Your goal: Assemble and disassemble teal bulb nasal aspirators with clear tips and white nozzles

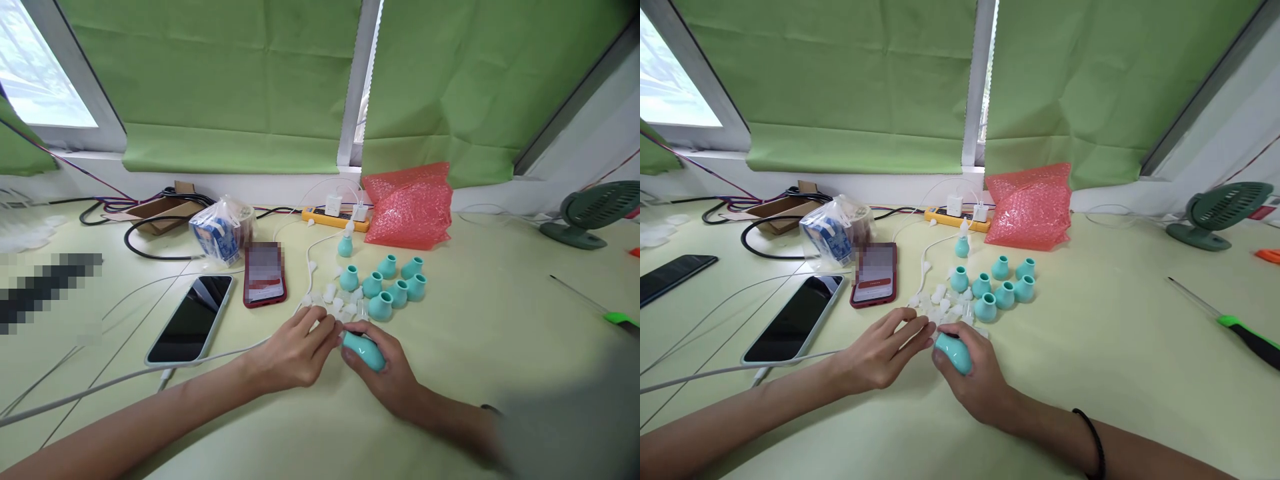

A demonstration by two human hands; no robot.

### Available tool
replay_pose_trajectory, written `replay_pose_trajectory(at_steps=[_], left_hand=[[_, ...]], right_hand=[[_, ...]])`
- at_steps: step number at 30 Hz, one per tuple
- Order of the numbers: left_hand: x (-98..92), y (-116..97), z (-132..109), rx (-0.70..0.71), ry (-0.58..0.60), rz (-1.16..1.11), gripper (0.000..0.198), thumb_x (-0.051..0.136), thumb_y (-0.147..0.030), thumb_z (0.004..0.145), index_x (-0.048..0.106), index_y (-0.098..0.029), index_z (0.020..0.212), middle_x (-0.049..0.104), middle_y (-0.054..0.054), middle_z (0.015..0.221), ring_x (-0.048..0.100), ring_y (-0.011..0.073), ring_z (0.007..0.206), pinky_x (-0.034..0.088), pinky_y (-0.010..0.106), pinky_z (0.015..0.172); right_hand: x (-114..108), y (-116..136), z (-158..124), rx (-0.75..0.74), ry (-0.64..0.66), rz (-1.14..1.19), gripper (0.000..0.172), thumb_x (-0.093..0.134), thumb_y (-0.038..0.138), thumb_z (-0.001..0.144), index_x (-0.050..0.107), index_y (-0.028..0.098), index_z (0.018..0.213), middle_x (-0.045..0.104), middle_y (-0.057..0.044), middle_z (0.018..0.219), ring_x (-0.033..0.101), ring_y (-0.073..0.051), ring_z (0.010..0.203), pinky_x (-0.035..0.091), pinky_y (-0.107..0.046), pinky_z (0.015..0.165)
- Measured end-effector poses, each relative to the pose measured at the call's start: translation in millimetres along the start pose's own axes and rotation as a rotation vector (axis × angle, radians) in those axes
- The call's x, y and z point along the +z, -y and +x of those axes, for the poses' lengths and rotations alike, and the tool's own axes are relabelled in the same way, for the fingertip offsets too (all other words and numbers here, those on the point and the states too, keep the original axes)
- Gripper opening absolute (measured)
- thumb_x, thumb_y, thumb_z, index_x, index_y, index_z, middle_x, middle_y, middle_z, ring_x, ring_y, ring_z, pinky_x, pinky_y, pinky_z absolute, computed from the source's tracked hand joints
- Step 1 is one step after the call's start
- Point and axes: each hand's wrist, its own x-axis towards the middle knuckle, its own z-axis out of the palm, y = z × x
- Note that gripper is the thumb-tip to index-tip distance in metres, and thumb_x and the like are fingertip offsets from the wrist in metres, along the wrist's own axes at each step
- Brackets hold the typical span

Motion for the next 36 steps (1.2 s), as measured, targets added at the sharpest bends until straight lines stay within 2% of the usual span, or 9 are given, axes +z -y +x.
replay_pose_trajectory(at_steps=[3,6,12,16,22,26,29,32,36], left_hand=[[-2.9,-3,-3,0.112,-0.071,0.086,0.016,0.040,-0.007,0.077,0.056,-0.005,0.077,0.057,0.016,0.083,0.047,0.0231,0.077,0.041,0.035,0.058],[-5.3,-5,-3,0.137,-0.112,0.131,0.015,0.043,-0.009,0.076,0.057,-0.004,0.079,0.057,0.014,0.078,0.049,0.0224,0.073,0.041,0.034,0.058],[-0.2,-3,-2,0.028,-0.121,0.172,0.014,0.044,-0.013,0.077,0.054,-0.007,0.085,0.056,0.009,0.073,0.049,0.0192,0.068,0.041,0.030,0.056],[5.0,-2,-2,-0.090,-0.125,0.042,0.009,0.049,-0.014,0.075,0.053,-0.010,0.083,0.056,0.006,0.070,0.046,0.0167,0.066,0.041,0.027,0.053],[5.6,-1,0,-0.269,-0.173,-0.075,0.019,0.052,-0.013,0.075,0.052,-0.013,0.094,0.056,0.005,0.074,0.043,0.0149,0.067,0.040,0.024,0.051],[0.0,-5,2,-0.177,-0.133,0.049,0.010,0.049,-0.008,0.073,0.057,-0.010,0.080,0.055,0.005,0.066,0.045,0.0166,0.066,0.039,0.025,0.049],[-4.8,-13,3,-0.063,-0.099,0.189,0.014,0.045,-0.008,0.073,0.057,-0.008,0.068,0.055,0.009,0.065,0.048,0.0199,0.068,0.039,0.027,0.048],[-6.4,-18,3,0.034,-0.074,0.321,0.016,0.043,-0.009,0.073,0.057,-0.007,0.067,0.057,0.013,0.071,0.051,0.0234,0.073,0.040,0.029,0.049],[-5.4,-15,2,0.043,-0.051,0.306,0.017,0.042,-0.010,0.075,0.058,-0.007,0.069,0.057,0.010,0.067,0.053,0.0215,0.068,0.040,0.028,0.048]], right_hand=[[0,2,-2,-0.040,-0.006,-0.023,0.020,0.049,0.025,0.074,0.047,0.021,0.094,0.057,-0.004,0.088,0.054,-0.016,0.082,0.045,-0.029,0.074],[0,4,-3,-0.126,-0.008,-0.048,0.020,0.048,0.021,0.075,0.044,0.020,0.095,0.054,-0.004,0.086,0.053,-0.016,0.080,0.045,-0.029,0.072],[0,0,-3,-0.301,-0.072,-0.169,0.027,0.049,0.017,0.075,0.041,0.020,0.100,0.053,-0.005,0.089,0.050,-0.018,0.084,0.043,-0.035,0.077],[2,-5,1,-0.362,-0.131,-0.245,0.026,0.049,0.016,0.075,0.040,0.020,0.099,0.053,-0.006,0.087,0.050,-0.019,0.085,0.042,-0.039,0.079],[2,-10,5,-0.409,-0.156,-0.328,0.018,0.050,0.018,0.075,0.042,0.018,0.091,0.052,-0.006,0.082,0.050,-0.018,0.080,0.045,-0.038,0.072],[3,-12,4,-0.415,-0.135,-0.435,0.019,0.051,0.017,0.075,0.044,0.018,0.092,0.053,-0.006,0.081,0.050,-0.019,0.080,0.045,-0.037,0.069],[3,-10,3,-0.428,-0.113,-0.493,0.021,0.051,0.017,0.074,0.044,0.018,0.094,0.053,-0.007,0.082,0.049,-0.020,0.081,0.046,-0.036,0.065],[3,-9,2,-0.440,-0.100,-0.511,0.023,0.051,0.018,0.075,0.044,0.017,0.097,0.053,-0.008,0.083,0.049,-0.021,0.082,0.046,-0.036,0.065],[1,-9,3,-0.424,-0.065,-0.467,0.025,0.049,0.017,0.075,0.044,0.017,0.099,0.053,-0.008,0.086,0.049,-0.021,0.084,0.045,-0.038,0.069]])
